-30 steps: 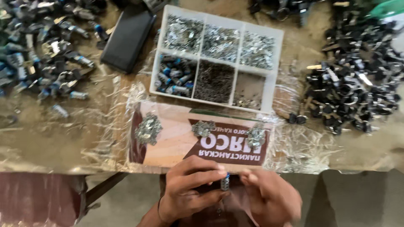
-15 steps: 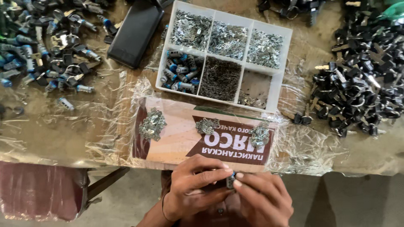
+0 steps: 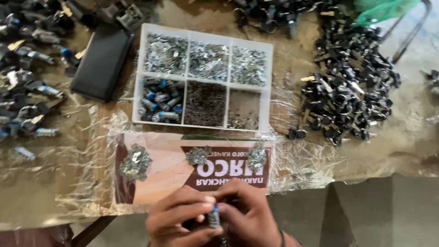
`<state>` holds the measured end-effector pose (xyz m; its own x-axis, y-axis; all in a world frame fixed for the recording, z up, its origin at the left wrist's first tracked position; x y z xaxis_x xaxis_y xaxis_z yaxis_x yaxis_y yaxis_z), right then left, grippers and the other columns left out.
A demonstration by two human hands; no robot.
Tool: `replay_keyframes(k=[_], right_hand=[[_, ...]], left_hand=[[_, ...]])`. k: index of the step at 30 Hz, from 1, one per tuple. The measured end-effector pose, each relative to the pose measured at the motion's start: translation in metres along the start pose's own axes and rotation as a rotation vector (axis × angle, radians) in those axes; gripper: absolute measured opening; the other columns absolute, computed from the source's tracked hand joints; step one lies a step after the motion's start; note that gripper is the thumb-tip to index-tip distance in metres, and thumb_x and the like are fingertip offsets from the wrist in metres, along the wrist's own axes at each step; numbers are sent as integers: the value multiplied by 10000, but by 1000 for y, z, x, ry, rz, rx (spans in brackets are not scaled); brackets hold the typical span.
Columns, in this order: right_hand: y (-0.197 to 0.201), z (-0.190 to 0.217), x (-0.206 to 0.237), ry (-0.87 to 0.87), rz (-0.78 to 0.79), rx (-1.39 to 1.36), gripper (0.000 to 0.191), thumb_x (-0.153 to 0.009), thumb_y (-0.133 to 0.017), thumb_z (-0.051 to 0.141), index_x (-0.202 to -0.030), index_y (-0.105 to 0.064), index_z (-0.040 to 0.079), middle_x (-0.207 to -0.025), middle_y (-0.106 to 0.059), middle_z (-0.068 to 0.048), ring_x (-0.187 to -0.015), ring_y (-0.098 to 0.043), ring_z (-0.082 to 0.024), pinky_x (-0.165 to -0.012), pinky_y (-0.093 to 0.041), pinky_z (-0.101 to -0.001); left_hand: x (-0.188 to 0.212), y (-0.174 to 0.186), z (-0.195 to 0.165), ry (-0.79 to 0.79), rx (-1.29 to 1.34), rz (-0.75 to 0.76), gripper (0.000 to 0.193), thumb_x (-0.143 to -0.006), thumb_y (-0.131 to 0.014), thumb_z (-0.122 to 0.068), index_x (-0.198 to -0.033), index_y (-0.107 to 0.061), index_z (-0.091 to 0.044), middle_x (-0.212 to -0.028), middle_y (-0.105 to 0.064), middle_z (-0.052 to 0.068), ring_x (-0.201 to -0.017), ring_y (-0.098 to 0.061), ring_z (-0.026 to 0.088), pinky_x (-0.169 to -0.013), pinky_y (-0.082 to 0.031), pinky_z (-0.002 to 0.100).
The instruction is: The person picks small metal springs and contact parts from a compartment tray and presses them by hand into cylindrical metal-rubber caps, placing each finished assembly into piles on the table. They occasionally reach into a large pile of parts to gather more components and continue the same assembly cycle.
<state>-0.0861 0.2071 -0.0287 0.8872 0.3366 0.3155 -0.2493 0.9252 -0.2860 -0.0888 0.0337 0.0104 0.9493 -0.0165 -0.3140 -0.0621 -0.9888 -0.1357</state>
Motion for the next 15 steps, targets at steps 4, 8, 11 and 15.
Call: replay_keyframes(k=[4, 8, 11, 15], right_hand=[[-48, 39, -2, 632, 11, 1277, 331, -832, -742, 93, -1158, -714, 47, -1066, -680, -85, -887, -652, -250, -796, -521, -368], [-84, 46, -16, 718, 111, 1234, 329, -834, -751, 118, -1149, -698, 38, -1084, -669, -106, -946, -642, -280, -828, -514, -404], [-110, 47, -29, 813, 244, 1292, 279, -879, -757, 173, -1118, -673, 54, -1117, -686, -51, -1004, -637, -266, -849, -512, -399], [-117, 47, -50, 656, 201, 1376, 478, -824, -781, 277, -1243, -703, 60, -1020, -625, -90, -913, -590, -287, -801, -499, -411]], left_hand=[[9, 37, -20, -289, -211, -113, 408, -709, -929, -129, -1066, -739, -69, -1063, -722, 154, -910, -736, 214, -718, -585, 254], [32, 86, -24, -44, -285, -334, 435, -743, -941, -127, -1116, -745, -21, -1113, -724, 148, -848, -688, 150, -746, -587, 272], [47, 114, -37, -15, -302, -447, 424, -774, -937, -115, -1137, -746, -10, -1161, -721, 152, -821, -675, 130, -730, -594, 278], [55, 125, -48, 7, -290, -515, 413, -795, -908, -103, -1163, -745, -7, -1189, -725, 138, -841, -662, 127, -702, -584, 269]])
Point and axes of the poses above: each hand's wrist, its own x-axis away from the middle knuckle, its own y-axis out of the back of the hand, z = x × y, the point moved 7 cm from there along -x, towards the middle knuckle
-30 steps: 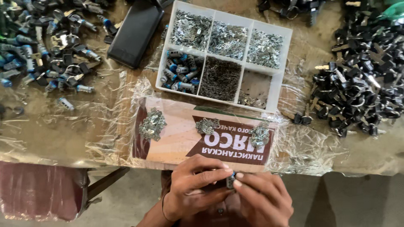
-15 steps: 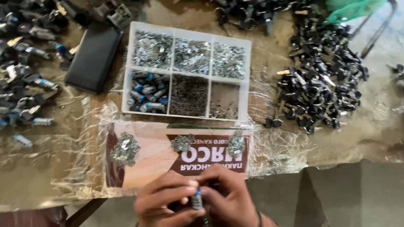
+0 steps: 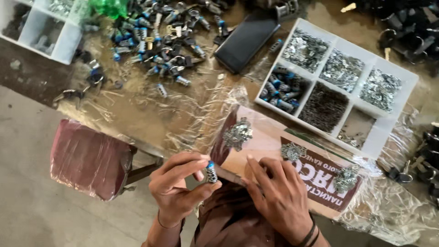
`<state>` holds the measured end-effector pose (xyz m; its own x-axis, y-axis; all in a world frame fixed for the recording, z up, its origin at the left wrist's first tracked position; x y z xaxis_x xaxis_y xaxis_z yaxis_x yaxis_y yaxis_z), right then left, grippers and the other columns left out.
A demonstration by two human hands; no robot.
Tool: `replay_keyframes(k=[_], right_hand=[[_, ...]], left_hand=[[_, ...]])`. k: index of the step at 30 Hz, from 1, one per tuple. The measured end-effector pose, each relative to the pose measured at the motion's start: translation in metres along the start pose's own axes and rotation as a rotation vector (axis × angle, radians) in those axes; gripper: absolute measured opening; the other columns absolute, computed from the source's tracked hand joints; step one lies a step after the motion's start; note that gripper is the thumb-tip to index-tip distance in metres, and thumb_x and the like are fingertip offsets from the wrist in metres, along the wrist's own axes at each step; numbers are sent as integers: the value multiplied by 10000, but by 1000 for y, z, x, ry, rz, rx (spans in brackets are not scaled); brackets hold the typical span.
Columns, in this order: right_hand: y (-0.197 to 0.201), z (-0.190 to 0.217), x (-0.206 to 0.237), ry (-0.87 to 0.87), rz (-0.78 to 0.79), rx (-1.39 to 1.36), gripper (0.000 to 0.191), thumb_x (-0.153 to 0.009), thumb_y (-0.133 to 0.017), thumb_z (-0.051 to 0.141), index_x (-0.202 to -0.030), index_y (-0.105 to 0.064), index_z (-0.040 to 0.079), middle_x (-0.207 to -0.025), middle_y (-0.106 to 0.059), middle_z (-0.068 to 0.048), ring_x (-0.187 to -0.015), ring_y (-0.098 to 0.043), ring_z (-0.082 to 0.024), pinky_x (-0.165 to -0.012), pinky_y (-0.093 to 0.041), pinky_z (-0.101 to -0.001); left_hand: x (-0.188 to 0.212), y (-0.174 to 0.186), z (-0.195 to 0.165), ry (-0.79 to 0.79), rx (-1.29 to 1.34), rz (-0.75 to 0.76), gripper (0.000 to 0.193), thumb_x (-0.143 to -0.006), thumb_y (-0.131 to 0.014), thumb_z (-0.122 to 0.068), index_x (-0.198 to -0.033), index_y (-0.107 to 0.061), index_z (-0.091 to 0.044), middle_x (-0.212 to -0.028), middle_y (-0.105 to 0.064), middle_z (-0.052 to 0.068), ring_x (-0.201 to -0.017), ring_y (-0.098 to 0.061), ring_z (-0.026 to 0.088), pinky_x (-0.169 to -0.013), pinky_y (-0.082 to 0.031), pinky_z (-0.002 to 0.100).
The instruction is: The person picks small metal springs and contact parts from a compartment tray and presses them by hand into cylindrical metal-rubber caps, placing each finished assembly into piles on the table. They occasionally reach into a large pile of parts to gather more components and continue the same assembly cycle.
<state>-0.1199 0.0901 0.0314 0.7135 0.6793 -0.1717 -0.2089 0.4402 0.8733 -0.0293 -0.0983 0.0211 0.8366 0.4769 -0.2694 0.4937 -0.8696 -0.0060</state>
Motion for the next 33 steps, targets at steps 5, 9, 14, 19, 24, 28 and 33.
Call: replay_keyframes(k=[5, 9, 14, 19, 24, 28, 33], right_hand=[[-5, 4, 0, 139, -67, 88, 554, -811, -777, 401, -1248, -685, 73, -1034, -589, -110, -941, -576, -311, -808, -490, -410], [13, -19, 33, 182, -86, 149, 430, -857, -748, 327, -1164, -701, 30, -1094, -657, -106, -929, -602, -306, -795, -494, -431], [23, -33, 71, 390, -133, -151, 277, -871, -703, 135, -1120, -706, 15, -1069, -696, -112, -933, -710, -282, -841, -568, -402], [10, -62, 102, -171, -251, -857, 133, -879, -779, -35, -985, -708, 4, -1035, -790, -135, -925, -805, -244, -803, -638, -321], [3, -85, 114, -536, -239, -1360, 115, -825, -788, -104, -927, -745, -70, -967, -760, -211, -879, -730, -305, -779, -584, -385], [60, -60, 106, -5, -548, -354, 233, -752, -860, 67, -948, -735, 48, -913, -753, -82, -826, -763, -195, -732, -633, -304], [52, -68, 111, -16, -482, -518, 232, -763, -821, 63, -984, -762, 25, -978, -802, -116, -844, -794, -229, -771, -673, -332]], left_hand=[[0, -13, -9, -108, -99, 87, 396, -770, -927, -80, -1121, -751, -38, -1140, -738, 117, -815, -677, 123, -676, -581, 247], [2, -24, -4, -97, -57, 126, 392, -764, -930, -71, -1114, -754, -46, -1120, -740, 112, -806, -661, 140, -670, -570, 247], [9, -59, 7, -78, -28, 224, 417, -718, -948, -82, -1082, -751, -29, -1068, -741, 124, -737, -657, 135, -648, -575, 241], [12, -103, 4, -212, 134, 349, 417, -720, -934, -82, -1083, -740, -14, -1050, -738, 139, -839, -751, 216, -686, -601, 267], [8, -129, 6, -285, 181, 566, 436, -754, -943, -82, -1114, -715, 7, -1052, -728, 165, -885, -770, 267, -746, -628, 329], [9, -146, 13, -305, 143, 619, 455, -746, -963, -105, -1127, -729, -20, -1050, -733, 133, -889, -761, 250, -768, -625, 339], [7, -154, 21, -321, 80, 741, 410, -764, -882, -109, -1142, -748, -25, -1092, -764, 123, -921, -779, 252, -812, -647, 342]])
Point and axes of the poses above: each hand's wrist, its own x-axis away from the middle knuckle, its own y-axis out of the back of the hand, z = x × y, the point moved 7 cm from there along -x, towards the middle knuckle
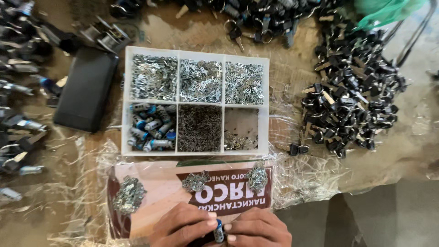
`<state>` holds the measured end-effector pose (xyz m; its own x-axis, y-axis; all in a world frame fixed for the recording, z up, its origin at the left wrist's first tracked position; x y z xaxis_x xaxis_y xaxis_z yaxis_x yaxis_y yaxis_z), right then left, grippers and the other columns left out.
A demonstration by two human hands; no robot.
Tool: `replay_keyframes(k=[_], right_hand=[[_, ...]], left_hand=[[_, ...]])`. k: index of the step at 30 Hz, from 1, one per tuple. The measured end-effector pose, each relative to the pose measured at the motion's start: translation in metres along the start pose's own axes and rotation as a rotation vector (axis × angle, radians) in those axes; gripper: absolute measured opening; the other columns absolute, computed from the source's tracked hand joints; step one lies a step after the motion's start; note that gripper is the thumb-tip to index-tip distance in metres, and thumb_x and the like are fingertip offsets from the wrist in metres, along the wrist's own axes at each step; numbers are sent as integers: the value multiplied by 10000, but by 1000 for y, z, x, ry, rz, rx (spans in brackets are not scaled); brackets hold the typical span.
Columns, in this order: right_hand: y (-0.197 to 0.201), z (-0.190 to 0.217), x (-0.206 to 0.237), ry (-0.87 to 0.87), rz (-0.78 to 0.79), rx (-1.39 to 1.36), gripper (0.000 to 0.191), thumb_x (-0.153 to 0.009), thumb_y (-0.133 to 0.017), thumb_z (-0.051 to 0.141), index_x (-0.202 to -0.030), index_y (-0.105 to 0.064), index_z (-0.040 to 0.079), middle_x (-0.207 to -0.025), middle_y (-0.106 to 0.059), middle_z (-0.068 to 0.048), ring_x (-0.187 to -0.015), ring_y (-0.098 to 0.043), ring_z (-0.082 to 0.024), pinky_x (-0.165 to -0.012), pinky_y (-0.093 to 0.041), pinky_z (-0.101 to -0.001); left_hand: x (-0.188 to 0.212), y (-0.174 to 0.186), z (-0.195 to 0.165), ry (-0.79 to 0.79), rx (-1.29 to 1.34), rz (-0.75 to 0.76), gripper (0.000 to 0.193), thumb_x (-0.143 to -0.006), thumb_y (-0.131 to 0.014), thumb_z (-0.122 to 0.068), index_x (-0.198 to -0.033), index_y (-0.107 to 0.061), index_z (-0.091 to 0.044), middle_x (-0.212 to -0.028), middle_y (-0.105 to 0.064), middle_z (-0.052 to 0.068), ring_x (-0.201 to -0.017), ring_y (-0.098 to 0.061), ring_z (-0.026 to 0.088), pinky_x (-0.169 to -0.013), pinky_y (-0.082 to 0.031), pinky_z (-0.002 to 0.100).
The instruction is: The person picks small metal springs and contact parts from a compartment tray and presses them by hand into cylindrical metal-rubber caps, placing each finished assembly into piles on the table. They occasionally reach into a large pile of parts to gather more components and continue the same assembly cycle.
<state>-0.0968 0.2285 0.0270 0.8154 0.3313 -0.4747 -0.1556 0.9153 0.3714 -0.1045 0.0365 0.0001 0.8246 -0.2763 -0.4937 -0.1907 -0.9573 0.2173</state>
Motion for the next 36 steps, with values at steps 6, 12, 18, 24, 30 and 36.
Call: replay_keyframes(k=[6, 12, 18, 24, 30, 36], right_hand=[[8, -12, 1, -35, -44, 24, 225, -785, -849, 56, -973, -730, 25, -966, -783, -110, -833, -787, -235, -774, -650, -345], [6, 1, -8, -114, -43, 92, 208, -771, -813, 14, -952, -717, 54, -932, -763, -96, -816, -749, -221, -761, -625, -324], [0, 4, -10, -215, -91, 42, 248, -735, -826, -40, -936, -715, 54, -894, -752, -73, -813, -758, -207, -759, -622, -314], [2, 4, -11, -203, -127, -37, 234, -746, -817, -60, -915, -690, 39, -875, -743, -90, -795, -761, -200, -722, -609, -311], [7, 5, -8, -116, -116, -100, 225, -781, -793, -72, -939, -682, 43, -878, -745, -90, -768, -749, -194, -686, -588, -301], [14, 5, -3, -55, -132, -152, 244, -778, -818, -50, -957, -680, 43, -903, -747, -100, -751, -721, -196, -680, -577, -309]], left_hand=[[-2, -5, -1, 53, 6, -130, 401, -772, -941, -157, -1111, -749, -58, -1049, -765, 89, -850, -761, 222, -755, -618, 306], [-7, -3, -11, 183, -9, -120, 449, -748, -955, -153, -1135, -743, -69, -1082, -745, 88, -864, -734, 227, -751, -591, 332], [-9, -1, -20, 256, 18, -173, 449, -765, -954, -131, -1160, -746, -84, -1092, -746, 64, -920, -746, 210, -790, -596, 313], [-7, -3, -23, 231, 14, -144, 481, -745, -958, -136, -1170, -741, -77, -1084, -739, 80, -896, -728, 218, -771, -582, 317], [-7, -10, -24, 215, 56, -125, 465, -746, -953, -119, -1154, -741, -48, -1083, -739, 103, -866, -727, 227, -743, -589, 319], [-7, -16, -22, 180, 71, -144, 464, -722, -952, -101, -1132, -745, -38, -1064, -739, 109, -847, -737, 212, -724, -599, 303]])
Point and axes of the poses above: each hand's wrist, its own x-axis away from the middle knuckle, its own y-axis out of the back of the hand, z = x × y, the point moved 7 cm from there along -x, towards the middle knuckle
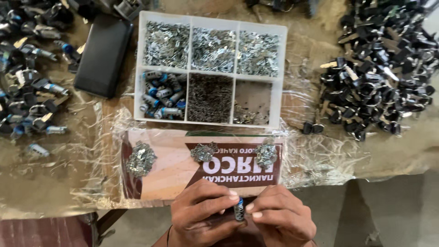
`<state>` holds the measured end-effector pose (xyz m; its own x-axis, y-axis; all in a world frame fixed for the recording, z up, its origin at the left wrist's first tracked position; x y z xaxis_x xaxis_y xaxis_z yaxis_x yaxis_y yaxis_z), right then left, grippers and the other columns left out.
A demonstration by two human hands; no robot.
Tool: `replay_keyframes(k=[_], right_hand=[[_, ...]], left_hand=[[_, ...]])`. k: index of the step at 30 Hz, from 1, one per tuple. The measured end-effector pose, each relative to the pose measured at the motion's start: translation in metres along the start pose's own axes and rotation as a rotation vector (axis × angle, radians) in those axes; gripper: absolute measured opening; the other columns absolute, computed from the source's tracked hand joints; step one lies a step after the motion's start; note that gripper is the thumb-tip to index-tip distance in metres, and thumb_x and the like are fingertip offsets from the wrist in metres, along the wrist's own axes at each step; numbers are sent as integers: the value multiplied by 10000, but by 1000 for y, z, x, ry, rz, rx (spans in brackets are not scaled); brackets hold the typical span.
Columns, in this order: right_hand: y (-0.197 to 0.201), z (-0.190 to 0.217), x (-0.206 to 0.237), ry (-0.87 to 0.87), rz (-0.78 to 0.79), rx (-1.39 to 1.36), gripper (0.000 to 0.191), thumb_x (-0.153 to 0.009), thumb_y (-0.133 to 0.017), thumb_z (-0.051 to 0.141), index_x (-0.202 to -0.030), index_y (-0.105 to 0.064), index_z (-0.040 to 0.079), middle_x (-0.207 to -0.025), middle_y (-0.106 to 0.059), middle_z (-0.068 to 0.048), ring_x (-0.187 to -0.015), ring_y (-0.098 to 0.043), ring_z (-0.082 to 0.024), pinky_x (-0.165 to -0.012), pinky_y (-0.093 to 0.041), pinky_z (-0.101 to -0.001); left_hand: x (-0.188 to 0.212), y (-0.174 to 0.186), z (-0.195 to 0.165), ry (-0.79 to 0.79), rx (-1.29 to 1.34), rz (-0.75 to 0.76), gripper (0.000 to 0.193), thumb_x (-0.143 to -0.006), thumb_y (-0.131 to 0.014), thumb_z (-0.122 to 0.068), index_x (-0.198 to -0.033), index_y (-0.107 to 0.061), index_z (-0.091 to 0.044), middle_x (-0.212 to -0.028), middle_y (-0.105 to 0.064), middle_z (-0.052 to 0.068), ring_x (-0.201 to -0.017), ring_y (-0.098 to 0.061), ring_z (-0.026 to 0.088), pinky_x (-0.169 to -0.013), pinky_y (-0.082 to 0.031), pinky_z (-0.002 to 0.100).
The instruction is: The person picks small metal springs and contact parts from a compartment tray and presses them by hand into cylindrical metal-rubber caps, placing each finished assembly into piles on the table. They occasionally reach into a large pile of parts to gather more components and continue the same assembly cycle.
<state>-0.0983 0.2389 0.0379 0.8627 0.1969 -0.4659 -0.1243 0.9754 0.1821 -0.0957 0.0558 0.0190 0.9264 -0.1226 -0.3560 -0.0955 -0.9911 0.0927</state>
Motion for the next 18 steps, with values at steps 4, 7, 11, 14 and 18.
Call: replay_keyframes(k=[4, 7, 11, 14, 18], right_hand=[[-1, 2, 0, -1, 14, 82, 257, -766, -845, -32, -968, -705, 43, -906, -747, -88, -766, -726, -193, -679, -575, -300], [-2, 6, -1, 22, 2, 192, 270, -749, -847, -19, -978, -729, 60, -917, -744, -82, -772, -705, -194, -683, -581, -300], [-2, 7, 3, 43, 1, 271, 277, -764, -806, -40, -1007, -730, 71, -946, -738, -85, -790, -715, -210, -705, -596, -316], [-1, 0, 15, 13, 39, 274, 249, -801, -777, -23, -1030, -741, 69, -972, -723, -75, -819, -711, -193, -717, -578, -291], [6, -41, 49, -564, -35, -358, 205, -892, -717, -4, -1090, -739, -46, -1011, -712, -125, -861, -688, -190, -721, -575, -298]], left_hand=[[-1, -3, 1, -5, 0, -8, 475, -706, -957, -99, -1130, -751, -40, -1047, -743, 104, -827, -735, 201, -716, -599, 297], [-2, -3, -1, -15, -73, -11, 463, -709, -956, -104, -1125, -757, -59, -1047, -741, 95, -852, -742, 207, -726, -594, 303], [-4, -5, -3, 18, -103, -24, 442, -728, -951, -106, -1129, -765, -83, -1057, -740, 84, -873, -749, 210, -741, -600, 311], [-4, -5, -5, 38, -113, -7, 441, -740, -946, -110, -1142, -763, -88, -1070, -741, 80, -891, -748, 214, -758, -597, 319], [-5, -4, -8, -28, -123, 20, 451, -752, -955, -118, -1160, -764, -85, -1084, -744, 75, -887, -737, 207, -769, -592, 319]])
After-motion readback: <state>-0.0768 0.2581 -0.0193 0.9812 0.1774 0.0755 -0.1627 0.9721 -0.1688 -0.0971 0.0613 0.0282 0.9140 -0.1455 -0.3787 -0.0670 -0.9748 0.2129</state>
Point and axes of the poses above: each hand's wrist, its own x-axis away from the middle knuckle, its own y-axis out of the back of the hand, z = x × y, the point moved 7 cm from there along -x, towards the middle knuckle
